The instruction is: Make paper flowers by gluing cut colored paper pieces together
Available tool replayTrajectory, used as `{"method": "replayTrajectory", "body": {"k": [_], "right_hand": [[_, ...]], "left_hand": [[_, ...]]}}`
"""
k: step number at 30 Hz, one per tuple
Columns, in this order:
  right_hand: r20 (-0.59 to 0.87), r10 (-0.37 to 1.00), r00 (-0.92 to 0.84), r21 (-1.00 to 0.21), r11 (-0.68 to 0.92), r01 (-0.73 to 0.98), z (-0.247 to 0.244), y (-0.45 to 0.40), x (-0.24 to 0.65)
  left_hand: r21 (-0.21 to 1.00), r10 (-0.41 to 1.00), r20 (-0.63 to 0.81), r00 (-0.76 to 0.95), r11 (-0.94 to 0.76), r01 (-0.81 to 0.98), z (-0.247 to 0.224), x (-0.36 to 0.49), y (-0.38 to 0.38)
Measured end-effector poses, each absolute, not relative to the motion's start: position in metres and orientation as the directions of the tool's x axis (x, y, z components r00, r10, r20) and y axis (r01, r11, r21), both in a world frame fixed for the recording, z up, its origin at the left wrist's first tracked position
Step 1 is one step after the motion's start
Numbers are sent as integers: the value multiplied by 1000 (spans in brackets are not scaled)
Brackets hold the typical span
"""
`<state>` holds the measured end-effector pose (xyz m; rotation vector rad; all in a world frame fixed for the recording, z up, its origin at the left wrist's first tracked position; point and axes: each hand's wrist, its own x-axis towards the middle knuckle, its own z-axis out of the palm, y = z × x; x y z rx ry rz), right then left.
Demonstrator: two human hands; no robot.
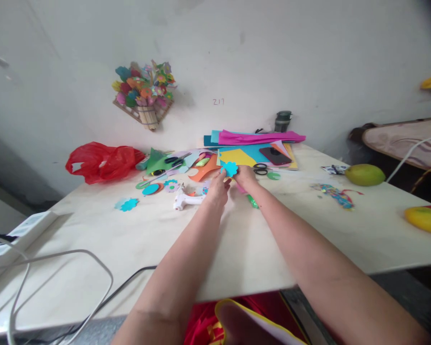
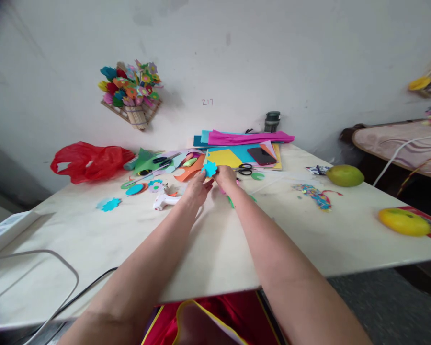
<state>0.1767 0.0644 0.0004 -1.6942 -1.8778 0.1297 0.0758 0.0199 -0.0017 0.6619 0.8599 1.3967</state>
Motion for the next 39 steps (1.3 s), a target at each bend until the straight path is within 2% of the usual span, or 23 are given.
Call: {"method": "replayTrajectory", "body": {"k": [5,14,21,25,29,33,36,39], "right_hand": [[398,917,19,-465,184,866,0,64,174],[368,928,-51,-409,210,888,-1,65,176],[373,920,-118,-348,257,902,7,62,180],[351,922,-166,-436,318,842,10,63,187],[349,924,-155,-661,360,658,7,66,193],[275,961,-40,-883,269,386,5,68,194],[233,972,27,-957,224,183,5,69,193],[228,969,90,-970,234,-60,8,70,195]], "left_hand": [[770,1000,-14,-12,3,-638,-6,79,24],[745,996,-51,-79,-14,-667,-7,79,26],[801,995,-6,-99,-55,-597,-10,76,28],[790,991,0,-135,-83,-607,-11,76,29],[735,991,-19,-130,-74,-674,-10,76,29],[708,993,-48,-107,-42,-705,-8,75,28],[698,992,-88,-93,-5,-716,-7,74,28],[691,989,-125,-81,28,-722,-7,74,29]]}}
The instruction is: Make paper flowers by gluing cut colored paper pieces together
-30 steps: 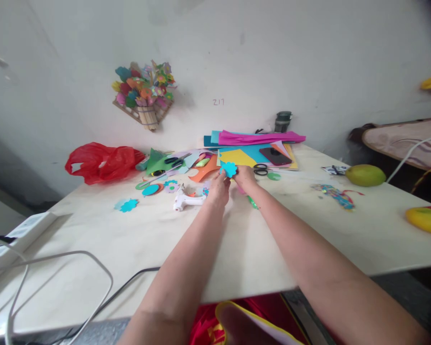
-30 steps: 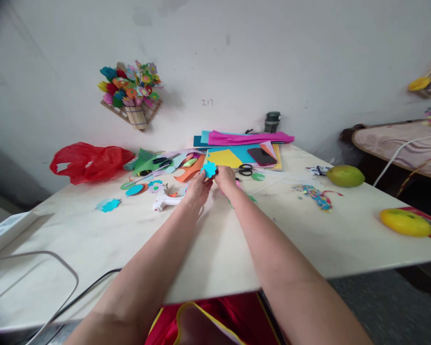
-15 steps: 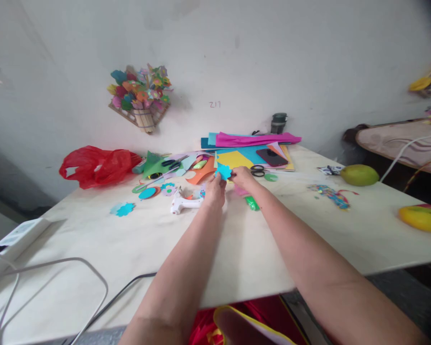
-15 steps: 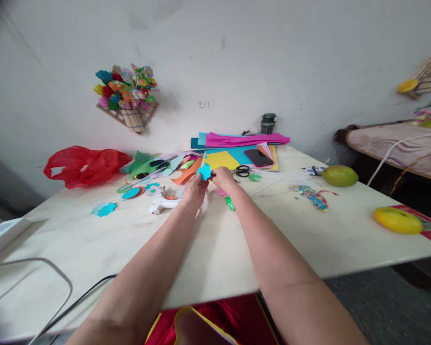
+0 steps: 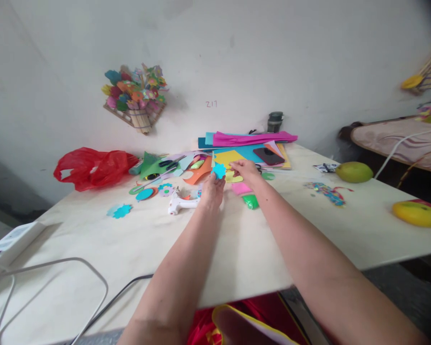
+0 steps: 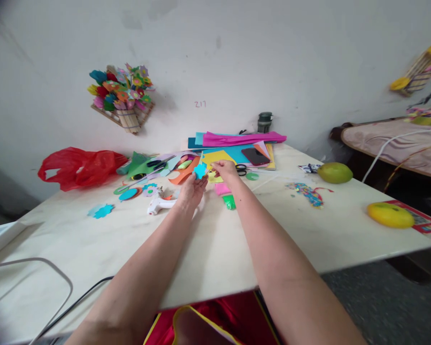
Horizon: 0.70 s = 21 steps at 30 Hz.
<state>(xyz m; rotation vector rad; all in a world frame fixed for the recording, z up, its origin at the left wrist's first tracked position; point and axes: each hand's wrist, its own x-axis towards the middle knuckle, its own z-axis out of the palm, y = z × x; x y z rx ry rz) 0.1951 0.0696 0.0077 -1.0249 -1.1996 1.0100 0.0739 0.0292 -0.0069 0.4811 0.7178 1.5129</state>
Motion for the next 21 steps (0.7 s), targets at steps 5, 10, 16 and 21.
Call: {"method": "replayTrajectory", "body": {"k": [5,10,16,21], "right_hand": [[256,949,183,-884,306,-354,20,63,202],[278,936,214,-819,348,-457,28,58,204],[240,968,78,-876,251,-411,17,62,201],[173,985,22,-931,171,-324,15,60,196]], "left_hand": [[692,988,-140,-62,53,-720,-8,73,30],[659,982,-183,-38,94,-746,-6,74,28],[662,981,-194,-18,117,-740,0,75,22],[709,985,-172,27,142,-691,5,75,17]]}}
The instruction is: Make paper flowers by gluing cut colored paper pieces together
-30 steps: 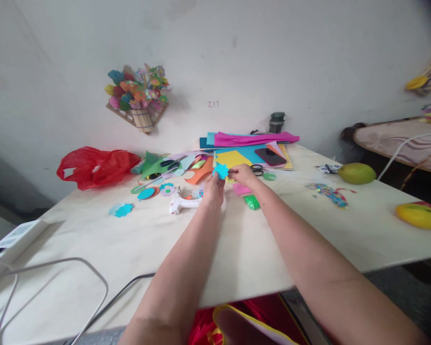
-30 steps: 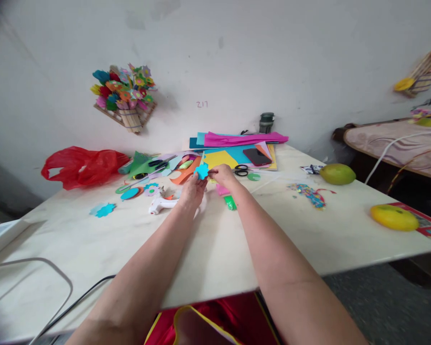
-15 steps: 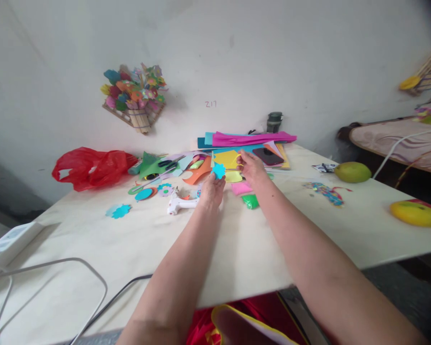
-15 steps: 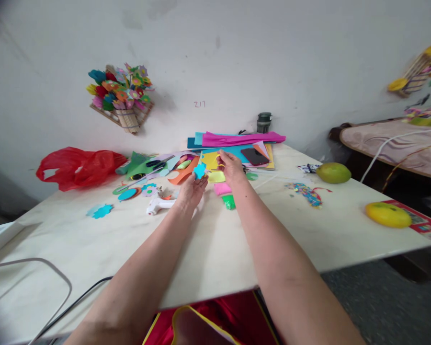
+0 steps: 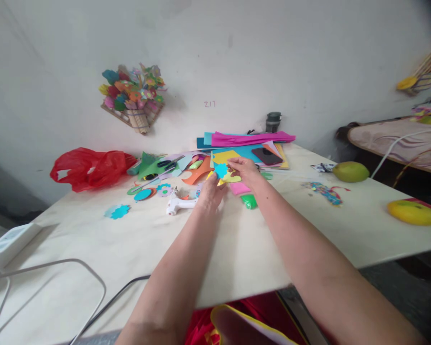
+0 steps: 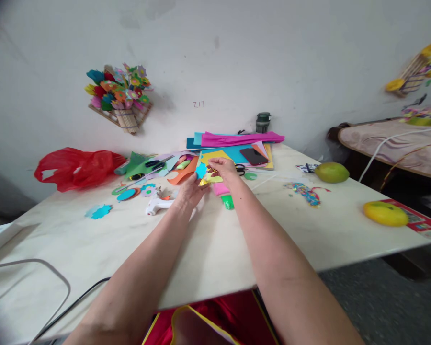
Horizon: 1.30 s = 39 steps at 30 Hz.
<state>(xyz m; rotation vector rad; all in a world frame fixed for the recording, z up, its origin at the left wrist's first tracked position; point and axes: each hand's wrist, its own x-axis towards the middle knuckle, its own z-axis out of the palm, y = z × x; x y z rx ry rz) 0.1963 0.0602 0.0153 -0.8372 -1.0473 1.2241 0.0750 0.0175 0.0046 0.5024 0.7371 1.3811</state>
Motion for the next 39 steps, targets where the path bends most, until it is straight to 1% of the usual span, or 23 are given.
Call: {"method": "replayTrajectory", "body": {"k": [4,9,14,17,19,21,24,26,28,31,36,39], "right_hand": [[145,984,102,-936,169,-310,16,59,195],[134,985,110,-948,160,-275,15,60,195],[170,983,70,-969,180,-168,14,61,193],[155,985,80,-972,167,-168,12,63,193],[128,988,81,-974,141,-177,10,64,193],[107,990,90,-980,120,-160,9,65,194],[104,989,102,-988,114,-102,11,63,195],[115,990,79,-990,121,-73,12,61,194],[128,990,52,-990,131,-52,13,59,193],[142,989,39,-989,143,-32,11,58,188],[155,988,27,-985,157,-66,6,60,179],[189,981,41,-981,190,-28,4,61,175]], "left_hand": [[738,985,-148,84,167,-654,7,73,16],[749,971,-140,194,232,-620,9,68,14],[783,959,-208,194,282,-554,11,65,14],[823,957,-221,186,285,-492,12,64,14],[855,957,-247,152,289,-431,13,63,13],[896,963,-261,73,270,-352,15,62,11],[963,982,-185,-35,174,-207,21,58,8],[983,991,-123,-61,113,-144,26,54,6],[986,993,-95,-76,84,-142,29,49,4],[979,990,-80,-115,56,-195,30,41,0],[964,973,-41,-227,-21,-265,19,35,-6],[951,961,-28,-276,-59,-303,15,36,-7]]}}
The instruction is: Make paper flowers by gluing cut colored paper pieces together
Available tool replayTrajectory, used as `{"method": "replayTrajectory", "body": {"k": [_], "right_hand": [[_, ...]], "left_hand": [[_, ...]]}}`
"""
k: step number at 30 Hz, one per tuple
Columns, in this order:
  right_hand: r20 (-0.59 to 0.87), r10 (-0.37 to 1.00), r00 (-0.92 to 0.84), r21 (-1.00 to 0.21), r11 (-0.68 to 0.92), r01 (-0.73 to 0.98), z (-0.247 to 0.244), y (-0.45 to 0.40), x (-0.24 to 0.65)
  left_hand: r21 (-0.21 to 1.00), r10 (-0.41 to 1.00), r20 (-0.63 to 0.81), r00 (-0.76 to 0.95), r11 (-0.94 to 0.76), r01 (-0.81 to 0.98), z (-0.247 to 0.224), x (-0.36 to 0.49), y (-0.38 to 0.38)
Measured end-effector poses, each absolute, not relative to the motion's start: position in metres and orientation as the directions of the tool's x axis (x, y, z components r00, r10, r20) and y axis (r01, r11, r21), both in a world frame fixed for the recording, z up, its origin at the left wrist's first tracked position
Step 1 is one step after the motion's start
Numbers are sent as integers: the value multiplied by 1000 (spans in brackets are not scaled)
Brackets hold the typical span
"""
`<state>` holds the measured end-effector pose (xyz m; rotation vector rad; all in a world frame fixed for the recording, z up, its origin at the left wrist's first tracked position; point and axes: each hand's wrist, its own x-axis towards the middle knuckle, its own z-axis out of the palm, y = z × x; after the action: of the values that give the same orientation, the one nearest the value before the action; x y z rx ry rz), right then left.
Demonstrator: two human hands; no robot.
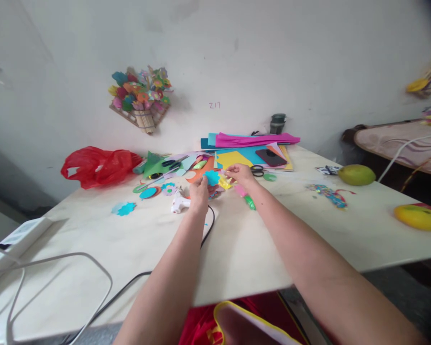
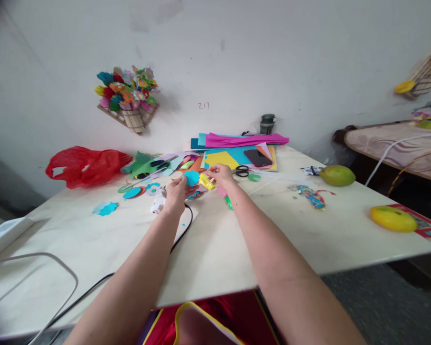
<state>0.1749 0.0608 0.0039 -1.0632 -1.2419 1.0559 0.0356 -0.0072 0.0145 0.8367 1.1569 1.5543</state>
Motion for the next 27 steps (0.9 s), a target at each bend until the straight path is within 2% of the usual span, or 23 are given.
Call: {"method": "replayTrajectory", "body": {"k": [4,11,19,24,27], "right_hand": [[193,980,47,-981,192,20,4,59,171],[188,982,7,-982,188,-5,-2,58,161],[225,974,29,-965,219,146,-9,60,163],[289,954,78,-948,274,161,-15,70,163],[274,960,62,-955,265,133,-15,70,161]], "left_hand": [[940,948,25,-317,-130,-314,13,38,-6],[911,960,32,-278,-142,-387,13,40,-7],[889,938,40,-346,-191,-417,14,30,-2],[883,933,44,-358,-204,-424,13,22,0],[878,933,41,-357,-205,-433,13,19,0]]}}
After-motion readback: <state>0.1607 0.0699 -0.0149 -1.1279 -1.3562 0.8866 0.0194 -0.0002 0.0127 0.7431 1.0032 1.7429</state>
